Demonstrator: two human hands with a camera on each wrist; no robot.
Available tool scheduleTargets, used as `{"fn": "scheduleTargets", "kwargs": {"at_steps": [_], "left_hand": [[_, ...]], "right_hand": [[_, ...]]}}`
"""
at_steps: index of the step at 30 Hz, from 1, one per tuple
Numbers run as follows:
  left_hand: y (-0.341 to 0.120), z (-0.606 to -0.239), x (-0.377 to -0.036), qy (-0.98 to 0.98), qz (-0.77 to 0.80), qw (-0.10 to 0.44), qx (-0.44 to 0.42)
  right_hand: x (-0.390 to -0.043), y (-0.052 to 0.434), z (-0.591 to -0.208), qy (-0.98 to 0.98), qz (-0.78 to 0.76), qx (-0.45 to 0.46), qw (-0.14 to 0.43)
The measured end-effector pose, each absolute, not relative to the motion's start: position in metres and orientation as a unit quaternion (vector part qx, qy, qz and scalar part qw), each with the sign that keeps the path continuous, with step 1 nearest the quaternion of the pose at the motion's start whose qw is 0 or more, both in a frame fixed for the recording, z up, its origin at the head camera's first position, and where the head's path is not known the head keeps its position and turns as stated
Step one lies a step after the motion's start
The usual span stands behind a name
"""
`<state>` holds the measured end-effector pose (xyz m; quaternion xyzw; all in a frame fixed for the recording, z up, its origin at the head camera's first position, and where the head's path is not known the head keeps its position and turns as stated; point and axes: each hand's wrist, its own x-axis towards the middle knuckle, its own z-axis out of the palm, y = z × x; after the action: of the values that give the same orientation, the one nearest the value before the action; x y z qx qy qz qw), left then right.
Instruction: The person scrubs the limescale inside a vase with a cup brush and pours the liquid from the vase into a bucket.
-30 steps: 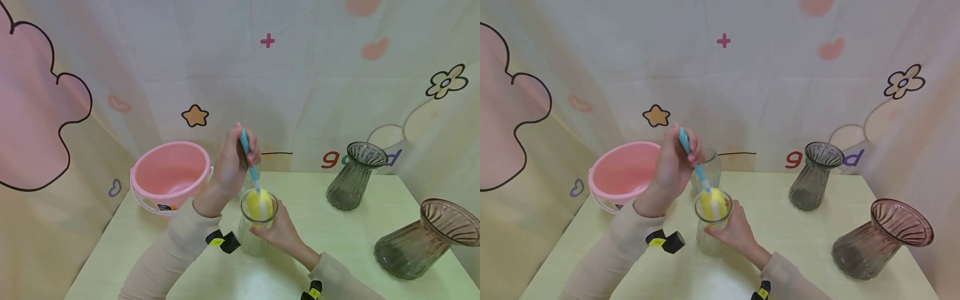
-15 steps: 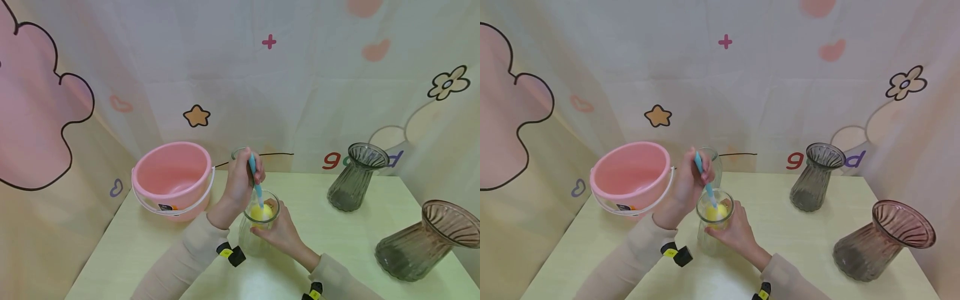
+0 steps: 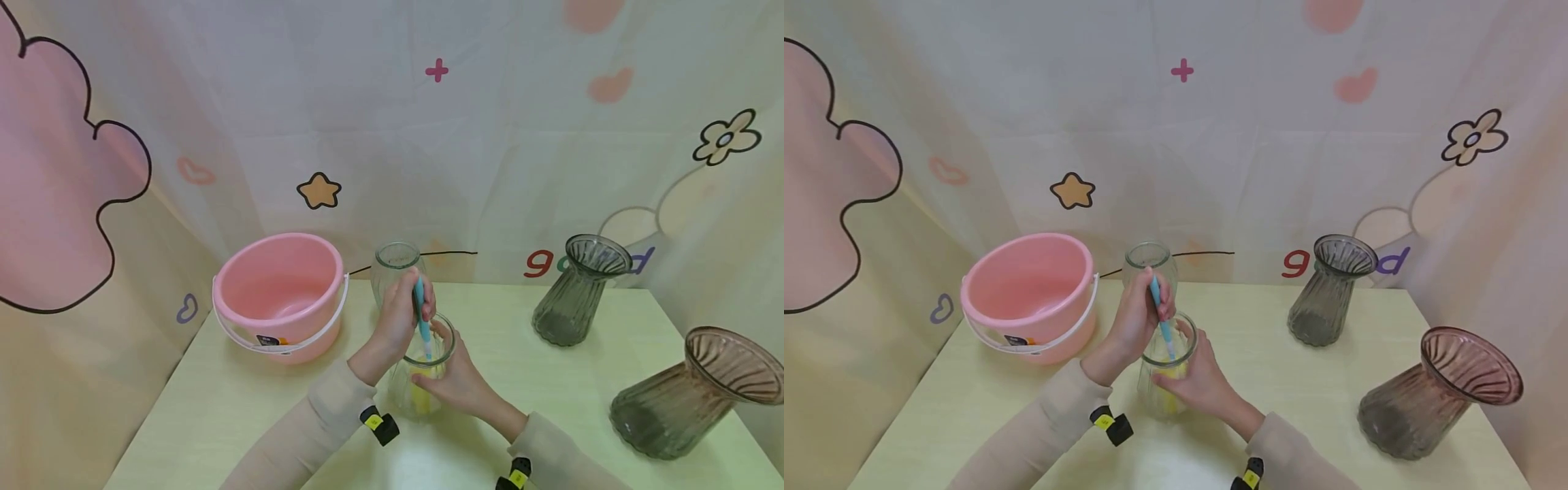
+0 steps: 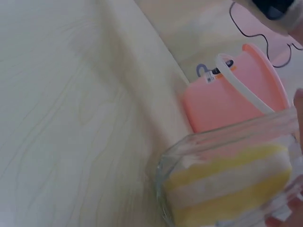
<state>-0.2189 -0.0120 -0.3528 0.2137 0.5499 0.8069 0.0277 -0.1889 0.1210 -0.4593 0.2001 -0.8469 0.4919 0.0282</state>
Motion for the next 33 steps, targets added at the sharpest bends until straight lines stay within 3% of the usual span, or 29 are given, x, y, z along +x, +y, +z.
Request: {"fn": "scheduleTargets", "kwargs": {"at_steps": [5, 10, 19, 33], "left_hand": [[-0.013, -0.353, -0.218, 0.553, 0.801, 0.026, 0.226], [-0.011, -0.352, -0.216, 0.560, 0.798, 0.034, 0.219], [-0.008, -0.333, -0.209, 0.566, 0.795, 0.042, 0.216], [-0.024, -0.257, -0.201, 0.510, 0.809, 0.005, 0.292]], "right_hand": [[-0.200, 0.137, -0.455, -0.804, 0.533, 0.257, -0.062], [-0.207, 0.145, -0.454, -0.806, 0.518, 0.270, -0.100], [-0.204, 0.141, -0.457, -0.814, 0.508, 0.278, -0.056], [-0.199, 0.133, -0.452, -0.816, 0.525, 0.240, -0.017]]}}
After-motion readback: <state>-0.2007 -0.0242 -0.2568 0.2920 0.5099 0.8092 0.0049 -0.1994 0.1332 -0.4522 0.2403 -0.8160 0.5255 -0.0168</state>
